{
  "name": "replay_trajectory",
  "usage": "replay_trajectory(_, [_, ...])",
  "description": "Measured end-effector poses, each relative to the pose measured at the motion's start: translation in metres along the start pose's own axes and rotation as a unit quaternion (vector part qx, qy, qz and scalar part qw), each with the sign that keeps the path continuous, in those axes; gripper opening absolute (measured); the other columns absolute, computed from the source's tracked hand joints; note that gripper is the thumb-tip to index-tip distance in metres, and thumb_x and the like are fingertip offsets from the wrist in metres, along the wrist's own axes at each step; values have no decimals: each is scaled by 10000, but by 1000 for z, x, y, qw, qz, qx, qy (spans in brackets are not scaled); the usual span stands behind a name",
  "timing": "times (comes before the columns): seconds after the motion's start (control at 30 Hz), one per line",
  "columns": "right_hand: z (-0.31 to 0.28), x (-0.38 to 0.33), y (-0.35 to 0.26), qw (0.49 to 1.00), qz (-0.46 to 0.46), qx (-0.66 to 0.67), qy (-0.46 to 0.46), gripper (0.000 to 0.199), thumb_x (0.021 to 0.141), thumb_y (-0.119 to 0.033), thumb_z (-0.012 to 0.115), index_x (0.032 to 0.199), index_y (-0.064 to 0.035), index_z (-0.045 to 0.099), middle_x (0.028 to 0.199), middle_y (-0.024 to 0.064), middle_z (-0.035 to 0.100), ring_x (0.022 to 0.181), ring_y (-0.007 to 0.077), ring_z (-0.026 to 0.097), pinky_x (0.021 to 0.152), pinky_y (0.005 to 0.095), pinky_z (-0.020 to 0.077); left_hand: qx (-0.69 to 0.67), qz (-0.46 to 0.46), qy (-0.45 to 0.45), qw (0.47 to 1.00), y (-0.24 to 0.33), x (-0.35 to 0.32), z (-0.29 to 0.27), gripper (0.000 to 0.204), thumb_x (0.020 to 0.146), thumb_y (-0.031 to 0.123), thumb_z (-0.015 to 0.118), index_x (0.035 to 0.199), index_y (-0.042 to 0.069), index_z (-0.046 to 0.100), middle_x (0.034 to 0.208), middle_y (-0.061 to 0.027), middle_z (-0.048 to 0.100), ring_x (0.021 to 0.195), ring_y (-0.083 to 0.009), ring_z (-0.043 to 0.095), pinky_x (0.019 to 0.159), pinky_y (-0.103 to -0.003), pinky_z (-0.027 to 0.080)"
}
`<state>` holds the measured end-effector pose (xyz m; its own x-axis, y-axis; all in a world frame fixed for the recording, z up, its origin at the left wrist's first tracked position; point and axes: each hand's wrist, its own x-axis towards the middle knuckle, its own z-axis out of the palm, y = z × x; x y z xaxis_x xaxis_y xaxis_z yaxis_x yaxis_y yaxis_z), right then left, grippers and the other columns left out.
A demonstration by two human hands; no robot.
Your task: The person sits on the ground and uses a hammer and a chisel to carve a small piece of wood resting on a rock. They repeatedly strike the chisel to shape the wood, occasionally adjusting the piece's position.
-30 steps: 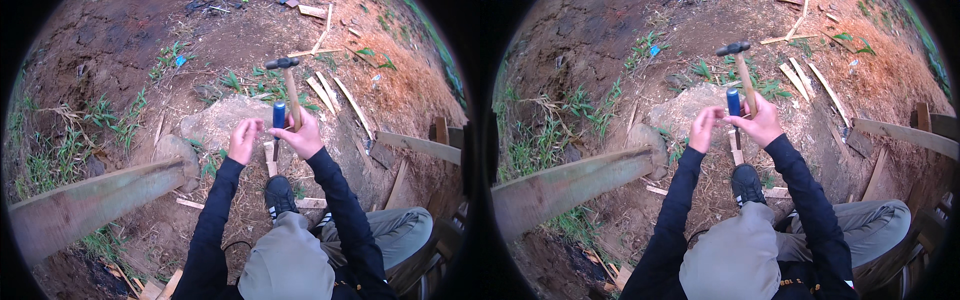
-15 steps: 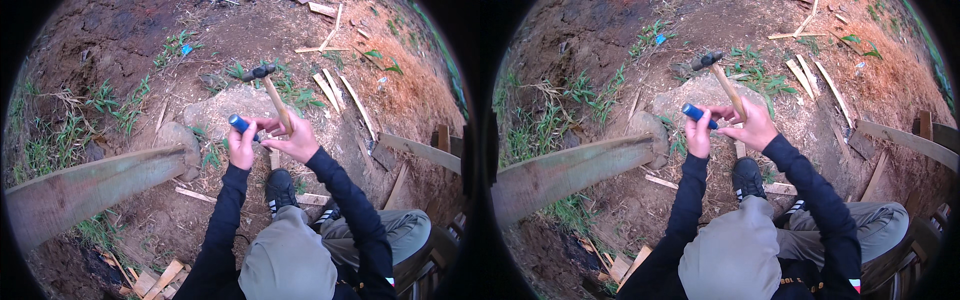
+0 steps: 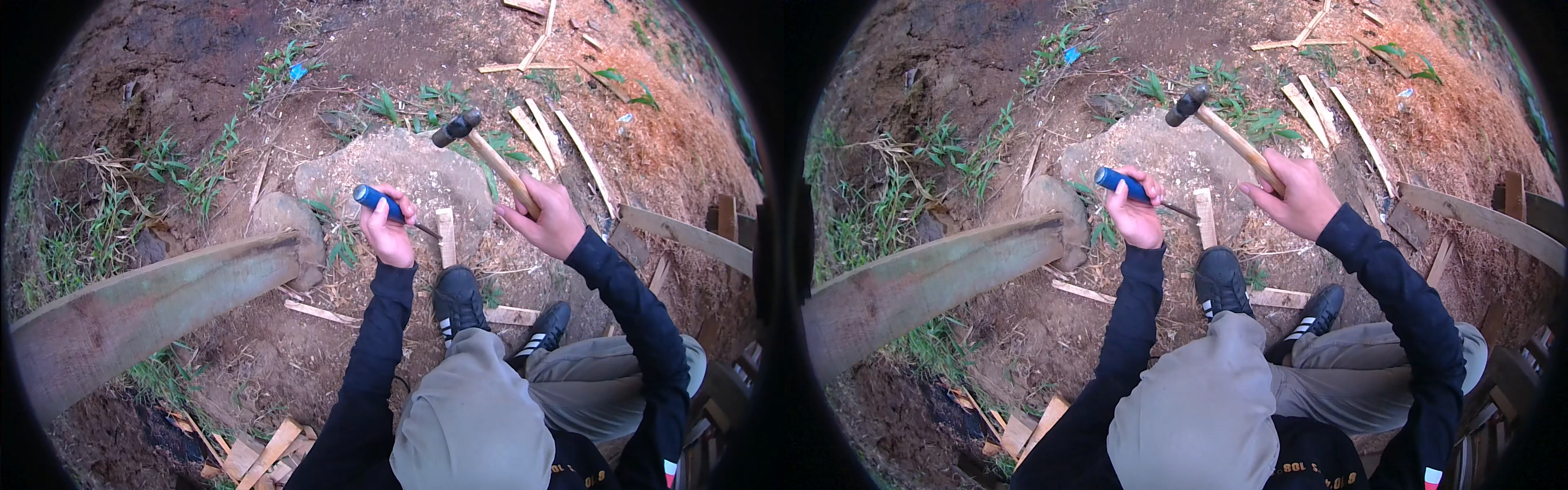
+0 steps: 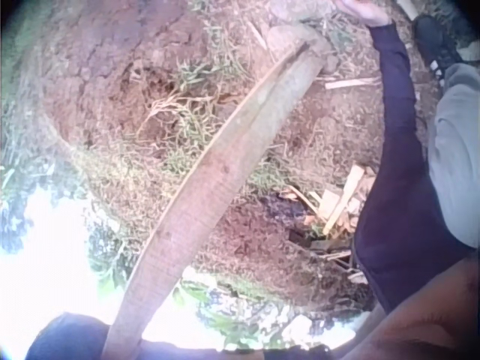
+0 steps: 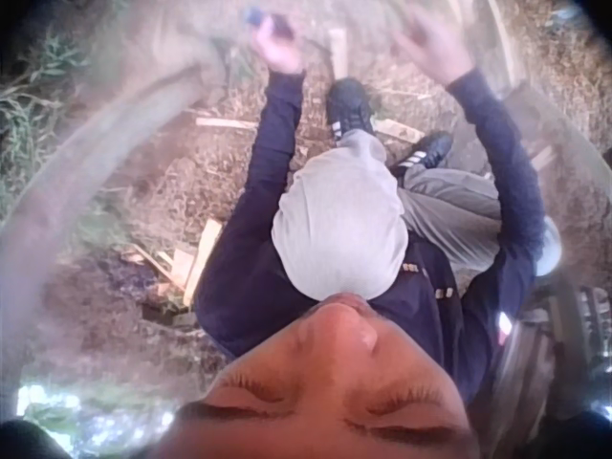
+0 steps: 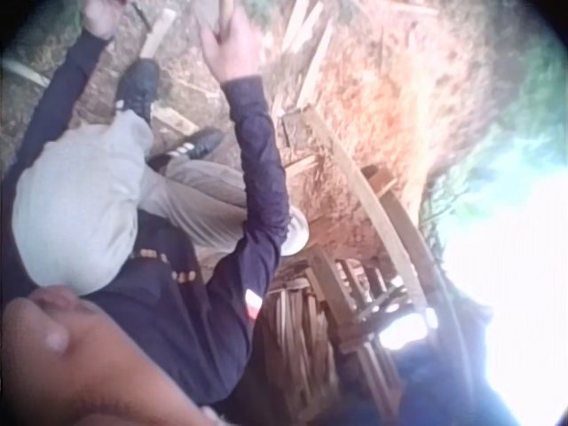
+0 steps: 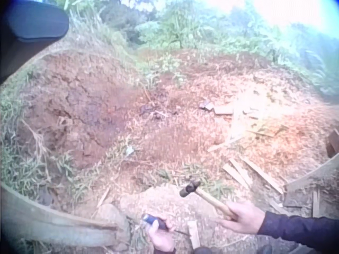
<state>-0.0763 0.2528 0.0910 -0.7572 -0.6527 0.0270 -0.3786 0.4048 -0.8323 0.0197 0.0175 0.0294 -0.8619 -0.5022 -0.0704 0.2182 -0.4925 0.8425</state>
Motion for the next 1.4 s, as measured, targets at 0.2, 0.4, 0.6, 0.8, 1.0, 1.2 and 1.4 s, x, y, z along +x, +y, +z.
replay_trajectory(0.2, [1,-1,2,1000,5,1,-13,297,837,-169,712,756,-41,456,554,95,457,477,286,521,482,368,405,158,32,54,985,9,3,19,233,988,236,517,1044,10,502,852,-99,593,722,-177,623,663,-309,511])
replay_trajectory(0.4, [4,2,0,999,27,30,7,298,836,-154,729,728,-45,472,534,49,420,455,167,439,470,317,359,204,47,99,973,5,8,2,230,937,161,638,941,47,439,790,-96,594,561,-167,587,516,-305,504])
replay_trajectory(0.6, [-1,6,-9,998,41,38,-1,283,844,-153,705,743,-55,460,546,53,435,451,194,470,475,327,390,61,33,129,989,11,11,13,329,1000,221,497,721,110,363,515,26,340,398,-69,325,378,-229,294])
replay_trajectory(0.8, [-2,5,-5,999,40,28,9,287,843,-155,706,734,-56,460,537,51,424,450,191,459,475,328,384,78,116,144,980,12,-5,21,316,968,163,477,694,126,325,474,28,283,340,-78,274,327,-248,241])
replay_trajectory(1.0, [0,7,-7,999,36,35,5,302,841,-156,708,719,-55,451,536,54,423,450,193,460,473,334,381,113,115,102,982,8,-3,4,130,901,103,493,799,93,413,691,-14,408,588,-106,421,552,-266,393])
replay_trajectory(1.2, [-2,4,-5,999,29,34,4,303,838,-154,712,719,-56,451,533,52,416,447,190,453,470,334,376,160,59,132,977,11,-3,12,181,1008,203,520,892,82,452,768,-9,442,697,-101,455,661,-288,433])
replay_trajectory(1.4, [-3,4,-7,998,50,42,12,308,840,-155,715,716,-54,452,540,48,421,462,168,450,481,326,380,67,63,185,978,1,1,-9,233,943,224,647,899,68,479,662,-6,489,591,-83,477,592,-247,430])
